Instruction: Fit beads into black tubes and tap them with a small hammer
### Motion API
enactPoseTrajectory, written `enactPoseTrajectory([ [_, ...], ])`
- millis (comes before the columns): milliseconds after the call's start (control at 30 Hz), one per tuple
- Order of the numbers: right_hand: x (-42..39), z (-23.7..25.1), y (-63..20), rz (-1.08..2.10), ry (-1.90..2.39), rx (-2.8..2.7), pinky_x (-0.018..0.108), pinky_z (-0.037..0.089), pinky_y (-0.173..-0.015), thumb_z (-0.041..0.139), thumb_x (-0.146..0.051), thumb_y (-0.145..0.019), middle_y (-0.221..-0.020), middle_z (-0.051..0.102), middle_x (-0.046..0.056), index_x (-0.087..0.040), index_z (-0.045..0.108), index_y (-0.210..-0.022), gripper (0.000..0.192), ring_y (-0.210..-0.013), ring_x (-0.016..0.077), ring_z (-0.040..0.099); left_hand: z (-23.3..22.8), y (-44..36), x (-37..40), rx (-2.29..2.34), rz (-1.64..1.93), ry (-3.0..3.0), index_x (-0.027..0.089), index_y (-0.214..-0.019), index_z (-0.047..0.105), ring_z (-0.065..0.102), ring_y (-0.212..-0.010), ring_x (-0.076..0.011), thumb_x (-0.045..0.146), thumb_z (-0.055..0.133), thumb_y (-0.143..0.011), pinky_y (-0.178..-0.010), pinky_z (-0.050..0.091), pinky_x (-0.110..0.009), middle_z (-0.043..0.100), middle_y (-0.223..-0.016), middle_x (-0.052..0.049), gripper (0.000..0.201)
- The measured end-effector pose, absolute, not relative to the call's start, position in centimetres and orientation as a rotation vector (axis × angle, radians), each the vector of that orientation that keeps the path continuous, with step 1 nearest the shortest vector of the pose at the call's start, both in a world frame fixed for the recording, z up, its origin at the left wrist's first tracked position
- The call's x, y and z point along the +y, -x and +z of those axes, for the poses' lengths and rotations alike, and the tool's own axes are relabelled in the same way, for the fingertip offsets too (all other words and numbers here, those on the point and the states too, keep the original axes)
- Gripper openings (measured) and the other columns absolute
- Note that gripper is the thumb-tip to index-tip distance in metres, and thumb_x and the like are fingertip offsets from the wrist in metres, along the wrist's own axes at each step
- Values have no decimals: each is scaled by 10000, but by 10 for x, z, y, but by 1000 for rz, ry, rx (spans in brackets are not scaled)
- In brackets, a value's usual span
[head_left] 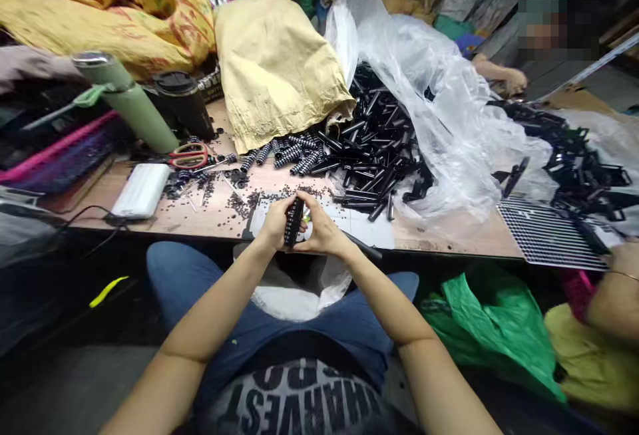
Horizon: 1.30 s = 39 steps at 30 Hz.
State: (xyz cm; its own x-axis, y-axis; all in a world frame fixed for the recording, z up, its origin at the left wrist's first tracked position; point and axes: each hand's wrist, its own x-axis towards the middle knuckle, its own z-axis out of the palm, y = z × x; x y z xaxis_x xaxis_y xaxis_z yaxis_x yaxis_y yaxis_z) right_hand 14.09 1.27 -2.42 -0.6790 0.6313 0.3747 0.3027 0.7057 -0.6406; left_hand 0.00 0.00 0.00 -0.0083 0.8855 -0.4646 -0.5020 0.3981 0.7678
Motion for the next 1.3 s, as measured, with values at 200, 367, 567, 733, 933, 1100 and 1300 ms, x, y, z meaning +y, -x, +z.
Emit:
enactPoseTrajectory([
  [200, 9, -38, -126, 807, 856, -2254, 458, 316, -1150, 822, -298, -559, -1406, 374, 213, -116, 222, -1426, 1071, -1364, 307, 353, -8, 9, 0, 1244, 1049, -495, 143, -777, 521, 520, -353, -147, 307, 485, -902, -359, 428, -223, 514, -481, 3, 210],
  [367, 9, -38, -111, 986, 904, -2260, 450, 304, -1154, 848, -329, -533, -1424, 372, 198, -130, 246, -1428, 1098, -1375, 299, 352, -25, 24, 3, 1310, 996, -427, 142, -737, 528, 487, -334, -139, 344, 504, -900, -354, 406, -220, 510, -457, -10, 261],
  [567, 12, -42, -103, 1076, 916, -2273, 433, 312, -1144, 870, -338, -508, -1427, 388, 189, -141, 265, -1428, 1119, -1362, 293, 378, -32, 33, 3, 1338, 972, -377, 121, -697, 544, 477, -326, -143, 295, 436, -929, -340, 402, -222, 512, -442, -41, 309],
  [733, 10, -52, -96, 1041, 931, -2299, 427, 317, -1141, 876, -365, -494, -1410, 399, 210, -108, 277, -1418, 1131, -1361, 298, 370, -44, 38, 5, 1349, 972, -349, 121, -651, 540, 454, -324, -128, 284, 450, -912, -339, 379, -216, 504, -449, -37, 321],
  [933, 11, -58, -85, 740, 1042, -2304, 478, 310, -1137, 805, -301, -540, -1390, 418, 192, -122, 276, -1423, 1045, -1328, 312, 379, -58, 39, -3, 1463, 1183, -879, 113, -1017, 680, 615, -671, -181, 360, 524, -873, -621, 525, -298, 624, -774, -75, 326],
  [1100, 7, -59, -105, 424, 1210, -2377, 457, 313, -1125, 672, -241, -738, -1418, 398, 228, -71, 289, -1431, 810, -1349, 308, 351, -85, 31, -17, 1721, 1170, -1942, 116, -1302, 577, 564, -990, -243, 251, 531, -886, -907, 477, -391, 591, -1053, -150, 439],
  [1300, -19, -54, -203, 67, 1933, -2352, 421, 447, -862, 579, -378, -889, -1065, 617, 186, -131, 601, -1041, 290, -1044, 310, 557, -106, 45, -11, 1739, 925, -2453, 84, -1243, 604, 560, -937, -263, 202, 428, -953, -826, 484, -394, 619, -1028, -183, 359],
])
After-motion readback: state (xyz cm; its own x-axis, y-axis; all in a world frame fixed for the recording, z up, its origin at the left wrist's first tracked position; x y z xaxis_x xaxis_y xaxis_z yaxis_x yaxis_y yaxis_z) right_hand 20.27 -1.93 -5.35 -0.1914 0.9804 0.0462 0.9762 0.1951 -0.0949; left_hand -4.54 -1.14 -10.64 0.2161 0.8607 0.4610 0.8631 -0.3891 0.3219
